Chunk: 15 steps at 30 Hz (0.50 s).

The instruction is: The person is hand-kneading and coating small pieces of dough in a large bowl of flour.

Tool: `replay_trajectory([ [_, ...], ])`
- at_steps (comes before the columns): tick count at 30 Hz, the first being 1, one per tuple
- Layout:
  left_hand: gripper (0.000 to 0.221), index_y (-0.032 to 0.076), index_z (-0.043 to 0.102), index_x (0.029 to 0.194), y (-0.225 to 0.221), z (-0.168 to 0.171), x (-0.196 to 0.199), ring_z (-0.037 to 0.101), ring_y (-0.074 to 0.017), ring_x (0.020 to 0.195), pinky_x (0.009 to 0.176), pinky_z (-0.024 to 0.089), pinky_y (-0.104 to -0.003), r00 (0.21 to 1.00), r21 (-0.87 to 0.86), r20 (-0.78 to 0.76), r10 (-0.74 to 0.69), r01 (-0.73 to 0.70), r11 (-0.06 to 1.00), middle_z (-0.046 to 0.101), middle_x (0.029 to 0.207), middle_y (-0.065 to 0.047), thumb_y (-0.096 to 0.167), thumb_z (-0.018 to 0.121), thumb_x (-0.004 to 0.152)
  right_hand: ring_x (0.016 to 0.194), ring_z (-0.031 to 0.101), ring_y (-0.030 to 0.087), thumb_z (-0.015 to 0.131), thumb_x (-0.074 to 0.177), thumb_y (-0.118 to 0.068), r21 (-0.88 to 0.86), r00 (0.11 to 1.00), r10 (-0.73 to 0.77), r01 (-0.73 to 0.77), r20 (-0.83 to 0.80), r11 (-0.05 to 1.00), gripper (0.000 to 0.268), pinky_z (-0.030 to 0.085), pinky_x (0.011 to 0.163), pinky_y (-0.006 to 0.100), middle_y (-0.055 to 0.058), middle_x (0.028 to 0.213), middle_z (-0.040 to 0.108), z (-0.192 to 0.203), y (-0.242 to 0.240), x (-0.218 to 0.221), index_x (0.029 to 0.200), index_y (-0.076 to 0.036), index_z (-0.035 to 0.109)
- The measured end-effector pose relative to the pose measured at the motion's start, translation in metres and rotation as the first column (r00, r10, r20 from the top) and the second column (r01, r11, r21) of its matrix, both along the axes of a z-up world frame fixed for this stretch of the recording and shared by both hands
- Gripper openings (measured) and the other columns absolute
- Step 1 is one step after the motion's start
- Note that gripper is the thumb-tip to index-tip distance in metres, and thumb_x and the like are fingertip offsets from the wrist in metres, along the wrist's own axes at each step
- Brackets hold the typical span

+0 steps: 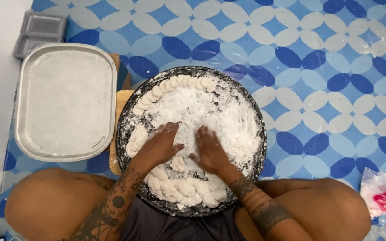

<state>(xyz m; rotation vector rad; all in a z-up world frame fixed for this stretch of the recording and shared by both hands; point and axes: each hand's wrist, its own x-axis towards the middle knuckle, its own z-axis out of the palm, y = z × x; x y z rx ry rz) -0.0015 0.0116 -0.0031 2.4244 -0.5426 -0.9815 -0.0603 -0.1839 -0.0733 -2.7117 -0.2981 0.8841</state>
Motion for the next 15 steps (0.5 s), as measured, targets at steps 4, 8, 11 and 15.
replay_trajectory([
  [4, 0.071, -0.003, 0.036, 0.153, 0.001, 0.001, 0.0, 0.044, -0.0437, 0.141, 0.113, 0.033, -0.058, 1.0, 0.016, 0.008, -0.015, 0.015, 1.0, 0.046, 0.151, -0.027, 0.03, 0.063, 0.095, 0.154, 0.01, 0.042, 0.034, 0.103, -0.055, -0.168, 0.982, -0.097, 0.124, 0.16, 0.978, 0.082, 0.005, 0.124, 0.058, 0.031, 0.163, 0.018, -0.017, -0.033, 0.019, 0.155, 0.007, 0.023],
  [8, 0.071, -0.003, 0.037, 0.152, 0.002, -0.005, -0.002, 0.045, -0.0439, 0.14, 0.112, 0.034, -0.058, 0.999, 0.022, 0.019, -0.03, 0.03, 0.999, 0.047, 0.149, -0.027, 0.029, 0.064, 0.094, 0.154, 0.006, 0.041, 0.036, 0.098, -0.062, -0.113, 0.993, -0.048, 0.059, 0.104, 0.992, 0.09, 0.002, 0.123, 0.059, 0.031, 0.163, 0.013, -0.01, -0.01, 0.006, 0.156, 0.005, 0.02],
  [11, 0.07, -0.003, 0.038, 0.151, 0.001, -0.005, 0.001, 0.045, -0.0443, 0.139, 0.112, 0.034, -0.058, 0.999, 0.034, 0.031, -0.032, 0.031, 0.999, 0.047, 0.149, -0.028, 0.029, 0.064, 0.095, 0.155, 0.004, 0.04, 0.033, 0.099, -0.062, -0.007, 0.997, 0.057, -0.057, 0.054, 0.998, 0.088, 0.002, 0.123, 0.058, 0.03, 0.165, 0.009, -0.011, 0.003, 0.002, 0.157, 0.003, 0.017],
  [15, 0.071, -0.002, 0.039, 0.151, 0.0, -0.006, -0.003, 0.045, -0.045, 0.139, 0.112, 0.033, -0.06, 0.998, 0.05, 0.026, -0.064, 0.063, 0.997, 0.048, 0.148, -0.029, 0.03, 0.065, 0.094, 0.154, 0.01, 0.042, 0.029, 0.101, -0.062, -0.141, 0.982, -0.057, 0.083, 0.18, 0.987, 0.088, 0.005, 0.124, 0.06, 0.032, 0.163, 0.018, -0.03, -0.034, 0.019, 0.155, 0.008, 0.023],
])
